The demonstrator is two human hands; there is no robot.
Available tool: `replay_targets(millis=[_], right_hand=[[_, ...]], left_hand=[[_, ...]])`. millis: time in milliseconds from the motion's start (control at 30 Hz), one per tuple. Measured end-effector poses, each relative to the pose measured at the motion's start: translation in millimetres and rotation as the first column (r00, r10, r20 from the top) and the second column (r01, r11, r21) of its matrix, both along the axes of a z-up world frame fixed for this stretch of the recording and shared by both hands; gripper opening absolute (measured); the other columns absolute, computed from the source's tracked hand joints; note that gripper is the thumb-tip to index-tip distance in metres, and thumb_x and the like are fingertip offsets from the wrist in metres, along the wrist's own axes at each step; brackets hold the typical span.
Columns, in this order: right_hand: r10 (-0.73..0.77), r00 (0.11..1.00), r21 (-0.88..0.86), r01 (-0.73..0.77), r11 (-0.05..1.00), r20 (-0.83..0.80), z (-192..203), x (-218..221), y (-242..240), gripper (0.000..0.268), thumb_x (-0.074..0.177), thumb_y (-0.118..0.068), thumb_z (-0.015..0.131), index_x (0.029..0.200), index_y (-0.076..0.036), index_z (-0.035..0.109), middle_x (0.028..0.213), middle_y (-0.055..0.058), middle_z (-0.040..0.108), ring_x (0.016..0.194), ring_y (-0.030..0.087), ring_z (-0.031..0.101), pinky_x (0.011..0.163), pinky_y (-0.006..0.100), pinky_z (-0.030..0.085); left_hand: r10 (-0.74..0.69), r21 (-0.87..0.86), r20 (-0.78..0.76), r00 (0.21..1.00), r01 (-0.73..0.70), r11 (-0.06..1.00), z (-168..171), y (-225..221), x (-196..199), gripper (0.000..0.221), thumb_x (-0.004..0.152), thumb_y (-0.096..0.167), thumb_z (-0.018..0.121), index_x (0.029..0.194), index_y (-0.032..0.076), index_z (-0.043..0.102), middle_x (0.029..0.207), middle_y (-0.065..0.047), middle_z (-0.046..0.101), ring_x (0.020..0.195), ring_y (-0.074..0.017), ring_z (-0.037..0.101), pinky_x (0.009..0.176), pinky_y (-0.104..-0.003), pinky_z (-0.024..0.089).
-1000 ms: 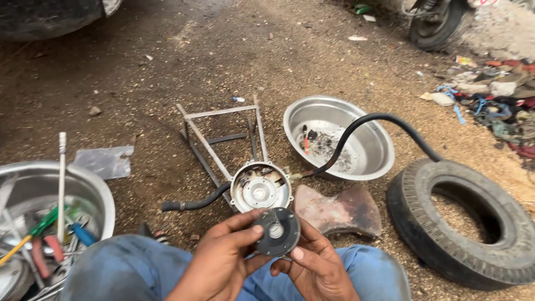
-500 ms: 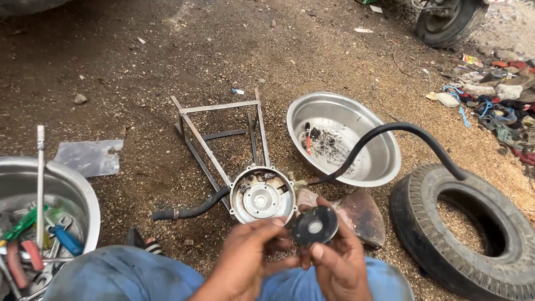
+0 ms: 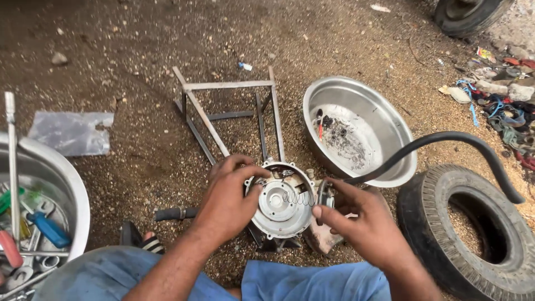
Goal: The person is assembling and repairing a mechanical engine component, likely a fuel system part.
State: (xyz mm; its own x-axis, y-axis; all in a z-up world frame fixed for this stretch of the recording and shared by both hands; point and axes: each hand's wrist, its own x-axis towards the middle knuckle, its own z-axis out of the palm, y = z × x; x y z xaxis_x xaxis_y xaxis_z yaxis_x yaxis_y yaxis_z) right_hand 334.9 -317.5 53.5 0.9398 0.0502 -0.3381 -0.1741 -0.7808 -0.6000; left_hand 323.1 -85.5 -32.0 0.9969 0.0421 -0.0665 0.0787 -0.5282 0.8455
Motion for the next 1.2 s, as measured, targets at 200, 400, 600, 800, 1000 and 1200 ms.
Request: replay_targets(millis=[200,400,600,800,1000,1200], right_hand=[[-0.032,0.988,-0.202,0.002,0.979,-0.149,0,17,27,0.084,0.073,-0.052,0.082,0.137,-0.002,0.06,0.1,0.019,0.081,0.089,0.024,0.081,0.071,0.038,0.064],[0.082,0.994,-0.335,-0.102,0.937,-0.073,-8,24,37,0.091,0.072,-0.061,0.081,0.137,0.0,0.06,0.105,0.022,0.078,0.098,0.026,0.078,0.086,0.039,0.06],[0.11,0.992,-0.498,-0.125,0.858,-0.059,1,17,65,0.082,0.069,-0.063,0.081,0.131,-0.011,0.067,0.094,0.017,0.079,0.091,0.028,0.079,0.084,0.041,0.06],[0.188,0.982,-0.516,-0.178,0.838,-0.034,-9,15,68,0.066,0.072,-0.062,0.08,0.114,-0.011,0.075,0.093,0.015,0.08,0.09,0.026,0.079,0.087,0.042,0.059],[0.136,0.985,-0.546,-0.171,0.82,-0.105,-1,15,78,0.072,0.073,-0.066,0.079,0.12,-0.012,0.073,0.096,0.012,0.08,0.091,0.025,0.079,0.09,0.042,0.058],[0.126,0.991,-0.498,-0.133,0.857,-0.048,0,16,69,0.079,0.071,-0.066,0.08,0.124,-0.009,0.071,0.093,0.017,0.079,0.089,0.028,0.08,0.084,0.042,0.061]], left_hand=[[-0.092,-0.071,-0.237,0.967,0.078,0.994,11,9,8,0.038,0.089,0.013,0.069,0.124,0.026,0.075,0.156,-0.003,0.038,0.149,-0.0306,0.025,0.124,-0.048,0.02],[-0.118,-0.085,-0.266,0.957,0.099,0.991,12,12,6,0.038,0.089,0.016,0.07,0.126,0.028,0.074,0.156,-0.004,0.039,0.15,-0.028,0.028,0.125,-0.045,0.025],[-0.15,-0.093,-0.24,0.959,0.132,0.987,9,13,6,0.043,0.088,0.019,0.074,0.129,0.031,0.072,0.159,-0.006,0.034,0.152,-0.0278,0.025,0.127,-0.045,0.023],[-0.252,0.038,-0.199,0.947,0.265,0.964,27,12,1,0.099,0.062,0.026,0.096,0.148,0.037,0.048,0.167,-0.009,0.015,0.15,-0.0322,0.013,0.122,-0.049,0.019],[-0.27,0.066,-0.206,0.941,0.289,0.955,22,15,1,0.1,0.06,0.021,0.097,0.147,0.038,0.051,0.169,-0.008,0.018,0.153,-0.0331,0.014,0.125,-0.047,0.021],[-0.277,0.056,-0.229,0.933,0.297,0.953,17,18,0,0.1,0.063,0.019,0.095,0.15,0.037,0.049,0.165,-0.009,0.019,0.152,-0.0333,0.02,0.124,-0.046,0.027]])
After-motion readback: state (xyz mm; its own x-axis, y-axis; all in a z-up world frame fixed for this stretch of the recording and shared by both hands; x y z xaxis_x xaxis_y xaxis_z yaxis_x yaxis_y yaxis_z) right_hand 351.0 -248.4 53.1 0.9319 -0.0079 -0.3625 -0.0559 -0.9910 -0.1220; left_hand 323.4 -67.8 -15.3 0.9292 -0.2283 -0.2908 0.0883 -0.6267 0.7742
